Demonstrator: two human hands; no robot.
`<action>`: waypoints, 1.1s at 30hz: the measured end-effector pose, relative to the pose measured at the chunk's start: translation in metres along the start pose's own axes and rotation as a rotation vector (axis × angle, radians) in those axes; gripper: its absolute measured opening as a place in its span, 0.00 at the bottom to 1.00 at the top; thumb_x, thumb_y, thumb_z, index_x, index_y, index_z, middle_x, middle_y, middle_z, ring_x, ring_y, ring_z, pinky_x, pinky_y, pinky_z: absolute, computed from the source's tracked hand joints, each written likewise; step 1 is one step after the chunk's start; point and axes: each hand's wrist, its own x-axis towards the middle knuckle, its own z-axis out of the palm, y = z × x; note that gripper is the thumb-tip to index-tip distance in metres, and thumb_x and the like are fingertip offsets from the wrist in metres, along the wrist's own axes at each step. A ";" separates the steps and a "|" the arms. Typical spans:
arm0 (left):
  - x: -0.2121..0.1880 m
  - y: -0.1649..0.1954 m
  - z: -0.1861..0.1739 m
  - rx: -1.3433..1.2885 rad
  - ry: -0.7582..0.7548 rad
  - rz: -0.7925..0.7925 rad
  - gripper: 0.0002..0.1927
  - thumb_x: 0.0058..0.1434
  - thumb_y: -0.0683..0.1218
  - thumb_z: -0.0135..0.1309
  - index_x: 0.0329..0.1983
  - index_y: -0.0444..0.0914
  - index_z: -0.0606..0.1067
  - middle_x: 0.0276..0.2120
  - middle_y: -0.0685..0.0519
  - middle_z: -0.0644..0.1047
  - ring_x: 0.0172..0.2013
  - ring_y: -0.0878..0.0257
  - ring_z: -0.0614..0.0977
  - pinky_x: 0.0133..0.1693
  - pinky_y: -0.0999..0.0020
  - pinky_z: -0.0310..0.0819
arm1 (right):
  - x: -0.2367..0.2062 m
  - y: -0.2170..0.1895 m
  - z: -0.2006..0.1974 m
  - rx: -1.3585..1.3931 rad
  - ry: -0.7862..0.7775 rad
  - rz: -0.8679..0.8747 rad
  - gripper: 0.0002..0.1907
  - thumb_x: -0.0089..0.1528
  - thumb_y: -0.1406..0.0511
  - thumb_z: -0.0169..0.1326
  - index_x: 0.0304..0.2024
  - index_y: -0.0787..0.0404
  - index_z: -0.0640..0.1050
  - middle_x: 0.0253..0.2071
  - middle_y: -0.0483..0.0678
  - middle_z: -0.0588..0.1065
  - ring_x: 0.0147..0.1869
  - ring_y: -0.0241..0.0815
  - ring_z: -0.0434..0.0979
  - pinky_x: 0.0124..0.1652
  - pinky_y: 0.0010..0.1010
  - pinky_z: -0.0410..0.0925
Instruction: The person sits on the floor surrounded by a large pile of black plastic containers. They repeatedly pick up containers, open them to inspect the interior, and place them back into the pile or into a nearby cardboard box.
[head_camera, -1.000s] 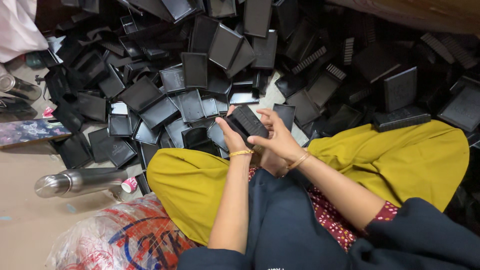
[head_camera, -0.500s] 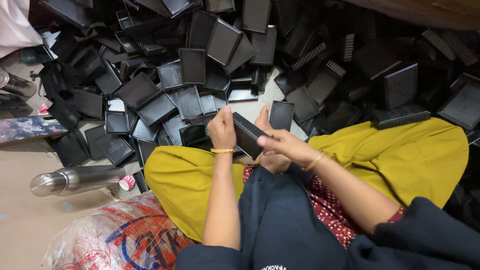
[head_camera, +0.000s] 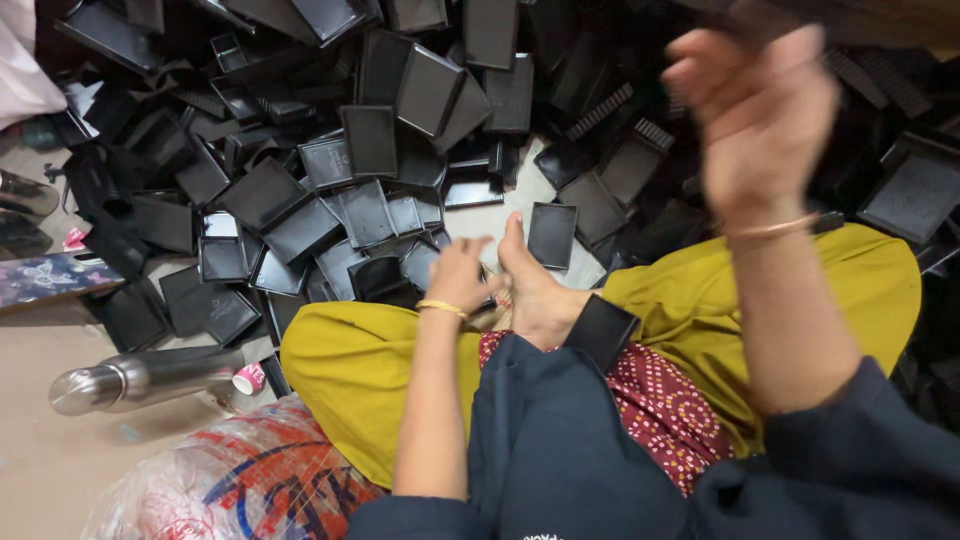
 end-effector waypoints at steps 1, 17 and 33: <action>-0.003 0.001 0.015 0.091 -0.080 -0.055 0.40 0.42 0.53 0.66 0.63 0.46 0.71 0.56 0.47 0.70 0.59 0.48 0.68 0.51 0.38 0.61 | 0.007 -0.007 -0.013 0.045 0.072 -0.066 0.21 0.74 0.56 0.47 0.55 0.68 0.77 0.44 0.57 0.82 0.47 0.46 0.84 0.55 0.35 0.78; 0.012 0.009 -0.004 -1.119 0.333 -0.135 0.24 0.69 0.54 0.55 0.63 0.36 0.75 0.48 0.48 0.78 0.45 0.63 0.77 0.48 0.70 0.72 | -0.100 0.216 -0.036 -1.275 -0.400 -0.029 0.22 0.54 0.62 0.64 0.51 0.57 0.79 0.48 0.60 0.75 0.52 0.62 0.77 0.53 0.45 0.71; 0.000 0.031 -0.004 -1.616 0.228 -0.126 0.32 0.73 0.62 0.36 0.70 0.37 0.67 0.54 0.48 0.79 0.51 0.60 0.81 0.55 0.68 0.74 | -0.097 0.204 0.001 -0.089 -0.418 0.719 0.17 0.61 0.69 0.63 0.47 0.56 0.71 0.41 0.41 0.70 0.44 0.30 0.69 0.42 0.24 0.64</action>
